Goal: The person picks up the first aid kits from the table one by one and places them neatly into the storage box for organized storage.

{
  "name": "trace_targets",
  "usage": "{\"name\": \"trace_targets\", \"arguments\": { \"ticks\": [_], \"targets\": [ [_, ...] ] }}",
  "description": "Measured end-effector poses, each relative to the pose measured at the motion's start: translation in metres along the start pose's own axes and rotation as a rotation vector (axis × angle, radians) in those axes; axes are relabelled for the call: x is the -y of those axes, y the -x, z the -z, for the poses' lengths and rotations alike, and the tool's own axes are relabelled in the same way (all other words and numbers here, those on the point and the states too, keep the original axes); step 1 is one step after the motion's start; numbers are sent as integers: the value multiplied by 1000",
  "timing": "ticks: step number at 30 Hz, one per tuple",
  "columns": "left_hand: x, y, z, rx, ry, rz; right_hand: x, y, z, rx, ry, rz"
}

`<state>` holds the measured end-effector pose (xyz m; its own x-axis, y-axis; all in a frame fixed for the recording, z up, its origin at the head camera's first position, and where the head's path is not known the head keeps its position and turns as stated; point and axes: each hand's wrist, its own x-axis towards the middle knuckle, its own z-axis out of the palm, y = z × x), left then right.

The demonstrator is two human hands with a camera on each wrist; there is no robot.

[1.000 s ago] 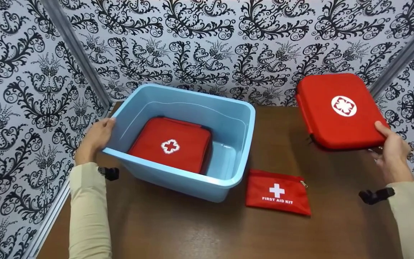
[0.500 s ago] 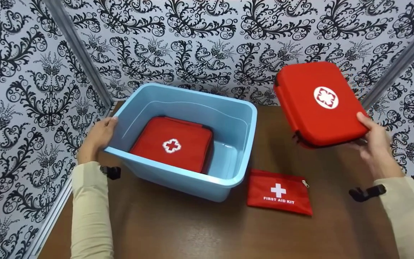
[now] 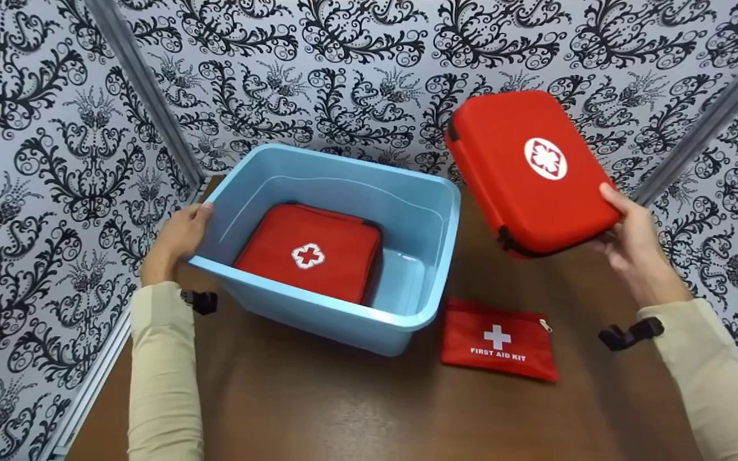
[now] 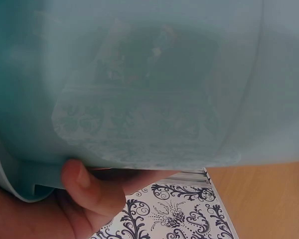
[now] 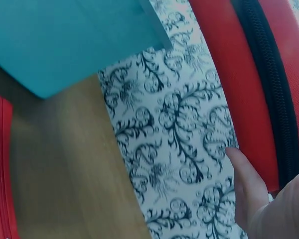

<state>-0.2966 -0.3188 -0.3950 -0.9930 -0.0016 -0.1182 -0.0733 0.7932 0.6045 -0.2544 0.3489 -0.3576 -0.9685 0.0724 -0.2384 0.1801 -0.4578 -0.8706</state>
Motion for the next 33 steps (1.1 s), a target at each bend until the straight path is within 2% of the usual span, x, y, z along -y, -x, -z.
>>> {"name": "trace_targets", "arguments": {
  "ticks": [4, 11, 17, 26, 33],
  "targets": [
    [0, -1, 0, 5, 4, 2, -5, 0, -16, 25, 29, -11],
    [-2, 3, -1, 4, 55, 31, -15, 3, -44, 19, 45, -36],
    [-2, 2, 0, 13, 54, 31, -23, 4, -64, 31, 93, -67],
    [-2, 3, 0, 22, 60, 40, -34, -1, -92, 96, 162, -42],
    [-3, 3, 1, 24, 52, 30, -40, -4, -113, 111, 186, -51]
  ]
}}
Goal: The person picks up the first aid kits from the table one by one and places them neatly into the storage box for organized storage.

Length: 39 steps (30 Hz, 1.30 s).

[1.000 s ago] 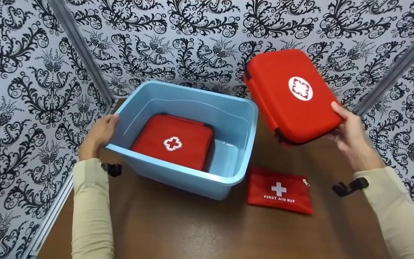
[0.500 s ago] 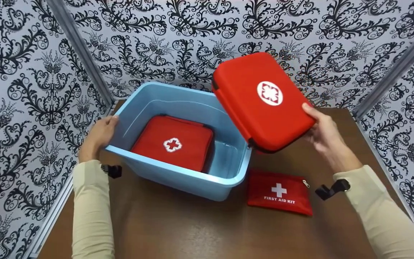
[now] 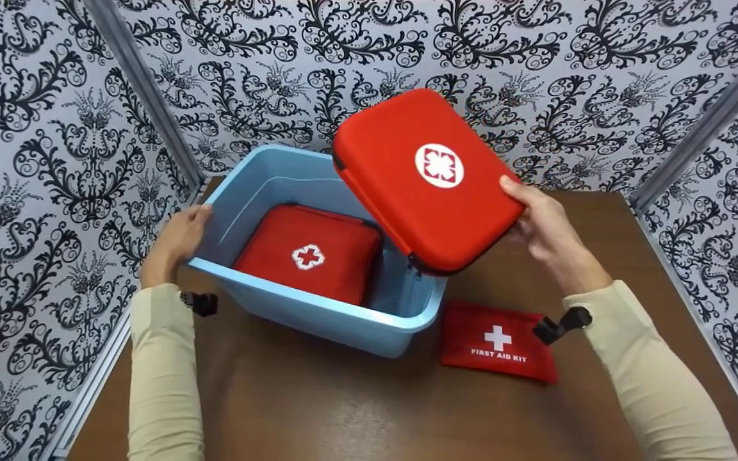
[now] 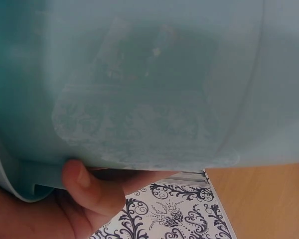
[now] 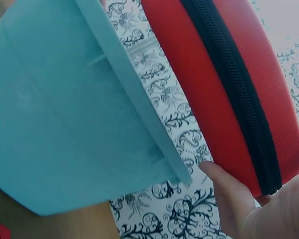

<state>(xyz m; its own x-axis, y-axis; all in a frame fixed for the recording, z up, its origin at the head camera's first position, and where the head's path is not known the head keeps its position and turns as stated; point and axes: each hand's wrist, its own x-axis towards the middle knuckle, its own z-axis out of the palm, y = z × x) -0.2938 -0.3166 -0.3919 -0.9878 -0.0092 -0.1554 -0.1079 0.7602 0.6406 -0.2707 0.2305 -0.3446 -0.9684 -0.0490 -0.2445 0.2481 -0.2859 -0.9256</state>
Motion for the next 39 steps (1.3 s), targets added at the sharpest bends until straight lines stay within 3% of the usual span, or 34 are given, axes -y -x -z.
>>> {"name": "trace_targets", "arguments": {
  "ticks": [14, 21, 39],
  "targets": [
    [1, 2, -1, -7, -23, 9, 4, -15, -44, 88, 114, -22],
    [2, 2, -2, -6, -21, -8, 8, -23, -71, 57, 176, -14],
    [3, -4, 1, 20, 35, -18, -2, -55, -121, 128, 397, -83]
  ]
}}
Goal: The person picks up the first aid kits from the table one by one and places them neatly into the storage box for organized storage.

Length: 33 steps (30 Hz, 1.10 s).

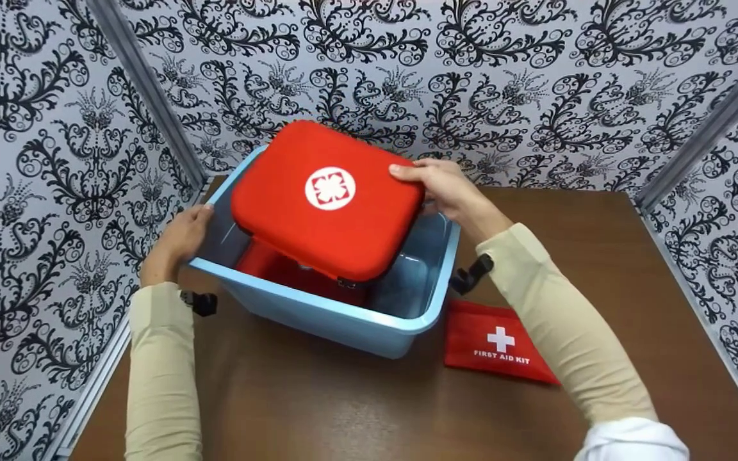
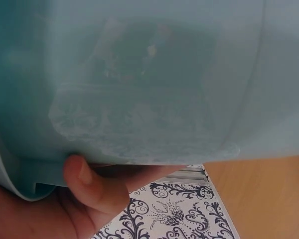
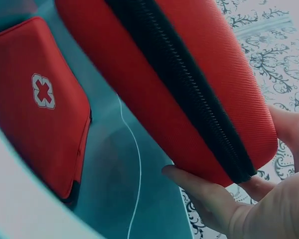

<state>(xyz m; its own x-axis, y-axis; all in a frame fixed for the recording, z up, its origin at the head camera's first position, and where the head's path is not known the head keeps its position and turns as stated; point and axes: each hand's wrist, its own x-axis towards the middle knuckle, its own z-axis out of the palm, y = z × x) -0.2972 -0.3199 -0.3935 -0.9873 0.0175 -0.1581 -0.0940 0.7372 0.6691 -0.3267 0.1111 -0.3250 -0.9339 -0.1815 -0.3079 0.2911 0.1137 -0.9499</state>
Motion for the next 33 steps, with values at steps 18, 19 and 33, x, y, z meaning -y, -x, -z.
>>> {"name": "trace_targets", "arguments": {
  "ticks": [18, 19, 33],
  "targets": [
    [-3, -2, 0, 23, -13, 15, -9, -33, -39, -16, 140, -101],
    [-2, -2, -1, 24, -14, 15, -10, -34, -40, -8, 149, -108],
    [-2, -1, 0, 17, -19, 16, -22, -47, -62, 50, 187, -177]
  ]
}}
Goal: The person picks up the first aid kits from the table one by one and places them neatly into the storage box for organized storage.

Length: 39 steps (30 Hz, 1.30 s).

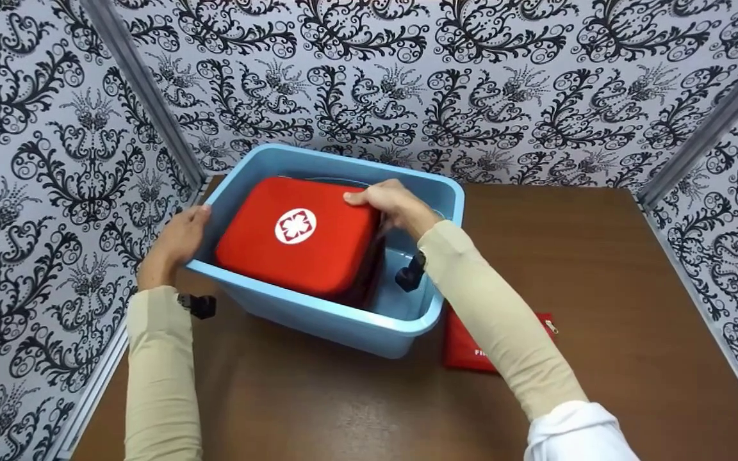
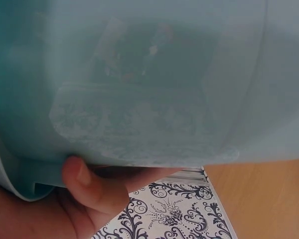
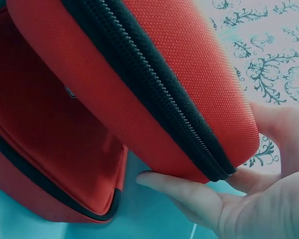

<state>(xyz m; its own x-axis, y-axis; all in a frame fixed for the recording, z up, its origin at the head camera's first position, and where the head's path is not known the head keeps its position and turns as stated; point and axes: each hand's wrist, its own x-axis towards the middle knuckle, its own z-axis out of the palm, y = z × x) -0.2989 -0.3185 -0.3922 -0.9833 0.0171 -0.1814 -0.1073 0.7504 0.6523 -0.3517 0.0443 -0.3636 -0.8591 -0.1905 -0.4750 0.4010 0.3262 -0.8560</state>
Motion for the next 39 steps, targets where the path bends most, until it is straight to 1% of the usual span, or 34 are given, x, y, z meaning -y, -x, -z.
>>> {"name": "trace_targets", "arguments": {
  "ticks": [5, 9, 12, 20, 25, 31, 36, 39],
  "targets": [
    [0, 2, 1, 7, 17, 12, 1, -5, -5, -10, 23, -5],
    [0, 3, 0, 0, 7, 4, 0, -8, -9, -22, 41, -20],
    [1, 4, 0, -6, -3, -2, -1, -9, -12, -13, 56, -26],
    [1, 0, 1, -4, -20, -14, -3, -14, -15, 9, 79, -27],
    [3, 1, -1, -11, -21, -26, -8, -17, -17, -6, 96, -16],
    [1, 2, -3, -6, -18, -14, -10, -15, -16, -18, 158, -20],
    [0, 2, -1, -1, -23, -8, -10, -18, -17, 4, 196, -14],
    [1, 2, -1, 2, -18, -3, -13, -20, -18, 11, 218, -24]
  ]
}}
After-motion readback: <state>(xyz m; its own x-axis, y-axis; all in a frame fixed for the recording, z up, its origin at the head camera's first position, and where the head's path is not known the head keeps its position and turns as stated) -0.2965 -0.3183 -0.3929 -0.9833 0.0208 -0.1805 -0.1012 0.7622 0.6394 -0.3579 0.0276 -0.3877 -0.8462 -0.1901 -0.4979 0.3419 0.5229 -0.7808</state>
